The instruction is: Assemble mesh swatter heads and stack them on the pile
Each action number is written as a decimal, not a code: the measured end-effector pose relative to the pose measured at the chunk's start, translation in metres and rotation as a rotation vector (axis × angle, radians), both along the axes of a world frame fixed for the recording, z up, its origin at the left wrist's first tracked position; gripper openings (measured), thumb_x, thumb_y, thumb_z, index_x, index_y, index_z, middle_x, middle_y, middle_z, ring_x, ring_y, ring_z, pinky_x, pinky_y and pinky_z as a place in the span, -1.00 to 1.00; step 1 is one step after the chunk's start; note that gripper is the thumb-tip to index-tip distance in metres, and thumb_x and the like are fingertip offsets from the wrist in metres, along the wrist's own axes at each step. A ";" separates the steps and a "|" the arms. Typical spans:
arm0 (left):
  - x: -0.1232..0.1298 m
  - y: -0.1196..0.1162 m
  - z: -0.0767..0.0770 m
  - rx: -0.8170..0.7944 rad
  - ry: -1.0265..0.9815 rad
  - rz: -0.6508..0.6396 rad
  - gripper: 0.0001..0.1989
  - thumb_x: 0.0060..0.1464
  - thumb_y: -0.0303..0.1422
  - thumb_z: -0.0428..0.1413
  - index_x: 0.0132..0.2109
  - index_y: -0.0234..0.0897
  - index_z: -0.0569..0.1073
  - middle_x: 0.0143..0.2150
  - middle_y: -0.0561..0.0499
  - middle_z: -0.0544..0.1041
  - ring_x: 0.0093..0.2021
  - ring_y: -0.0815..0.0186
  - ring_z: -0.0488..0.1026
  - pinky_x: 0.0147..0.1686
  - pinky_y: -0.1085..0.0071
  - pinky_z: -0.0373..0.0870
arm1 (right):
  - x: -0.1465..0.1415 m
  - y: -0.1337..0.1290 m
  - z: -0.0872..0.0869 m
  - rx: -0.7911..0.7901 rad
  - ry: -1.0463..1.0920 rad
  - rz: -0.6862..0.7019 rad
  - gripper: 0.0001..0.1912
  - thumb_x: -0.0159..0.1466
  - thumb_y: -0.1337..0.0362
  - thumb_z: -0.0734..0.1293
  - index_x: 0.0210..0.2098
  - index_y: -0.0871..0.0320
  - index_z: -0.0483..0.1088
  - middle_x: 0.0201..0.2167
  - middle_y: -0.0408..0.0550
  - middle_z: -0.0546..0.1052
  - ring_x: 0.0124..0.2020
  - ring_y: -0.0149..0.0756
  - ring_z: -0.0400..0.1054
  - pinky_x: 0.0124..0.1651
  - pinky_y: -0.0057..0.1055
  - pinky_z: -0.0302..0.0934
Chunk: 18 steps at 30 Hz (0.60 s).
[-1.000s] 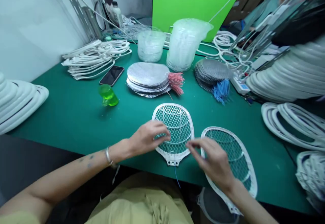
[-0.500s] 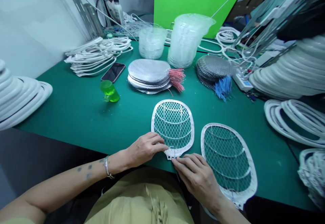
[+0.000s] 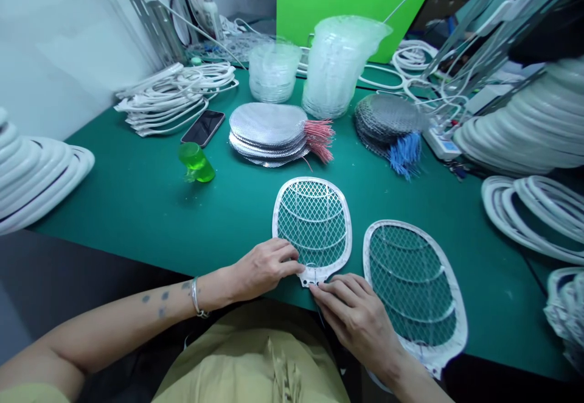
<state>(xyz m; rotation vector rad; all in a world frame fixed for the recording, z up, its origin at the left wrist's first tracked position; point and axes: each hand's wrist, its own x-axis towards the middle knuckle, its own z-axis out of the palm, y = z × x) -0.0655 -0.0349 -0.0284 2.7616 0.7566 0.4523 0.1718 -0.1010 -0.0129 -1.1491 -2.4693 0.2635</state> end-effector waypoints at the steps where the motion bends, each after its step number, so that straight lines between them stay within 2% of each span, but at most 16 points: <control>1: 0.000 0.001 0.001 0.005 0.013 -0.013 -0.69 0.26 -0.58 -0.11 -0.06 -0.25 0.47 -0.15 -0.08 0.49 -0.16 0.29 0.41 -0.13 0.38 0.39 | 0.000 0.000 0.001 -0.008 0.001 0.000 -0.76 0.32 0.40 0.25 -0.07 0.09 0.46 -0.28 -0.10 0.56 -0.22 -0.30 0.39 -0.09 -0.29 0.23; 4: 0.000 0.004 0.010 0.030 0.075 -0.073 -0.70 0.26 -0.57 -0.11 -0.04 -0.27 0.47 -0.15 -0.08 0.52 -0.16 0.27 0.44 -0.11 0.32 0.40 | 0.001 0.001 0.003 -0.056 0.003 0.006 -0.76 0.33 0.39 0.25 -0.06 0.08 0.46 -0.27 -0.10 0.57 -0.22 -0.31 0.40 -0.09 -0.29 0.25; 6: 0.000 0.004 0.017 0.030 0.095 -0.103 -0.73 0.27 -0.52 -0.08 -0.03 -0.29 0.47 -0.06 -0.12 0.53 -0.05 0.20 0.45 0.00 0.22 0.38 | 0.002 0.003 0.004 -0.062 0.017 0.015 -0.75 0.32 0.38 0.27 -0.05 0.07 0.47 -0.28 -0.11 0.58 -0.24 -0.32 0.41 -0.10 -0.29 0.28; 9: -0.003 0.004 0.026 -0.027 0.067 -0.136 -0.72 0.26 -0.43 -0.03 0.05 -0.30 0.45 0.18 -0.13 0.43 0.27 0.11 0.25 0.28 0.07 0.12 | 0.005 0.010 0.004 0.036 0.022 0.009 -0.69 0.31 0.35 0.29 0.04 0.08 0.44 -0.15 -0.04 0.59 -0.11 -0.25 0.44 -0.02 -0.24 0.31; 11: -0.005 0.005 0.027 -0.094 0.054 -0.159 -0.67 0.26 -0.42 -0.02 0.12 -0.30 0.42 0.24 -0.10 0.38 0.35 0.13 0.12 0.35 0.07 -0.02 | 0.007 0.016 0.002 0.077 -0.008 0.031 -0.62 0.31 0.33 0.30 0.12 0.10 0.38 0.00 0.00 0.55 0.04 -0.19 0.40 0.10 -0.18 0.31; 13: -0.007 0.008 0.026 -0.171 0.056 -0.174 -0.64 0.26 -0.44 -0.03 0.16 -0.30 0.40 0.23 -0.10 0.39 0.34 0.16 0.14 0.35 0.12 0.03 | 0.010 0.020 0.000 0.043 -0.047 0.080 -0.59 0.32 0.33 0.29 0.16 0.11 0.35 0.08 0.00 0.49 0.12 -0.18 0.36 0.17 -0.18 0.29; 18: -0.008 0.013 0.020 -0.276 0.039 -0.171 -0.64 0.22 -0.50 -0.03 0.14 -0.30 0.42 0.22 -0.11 0.40 0.31 0.18 0.20 0.28 0.22 0.21 | 0.012 0.023 0.002 -0.046 -0.095 0.125 -0.62 0.34 0.32 0.24 0.14 0.16 0.37 0.10 0.03 0.46 0.12 -0.16 0.36 0.16 -0.19 0.31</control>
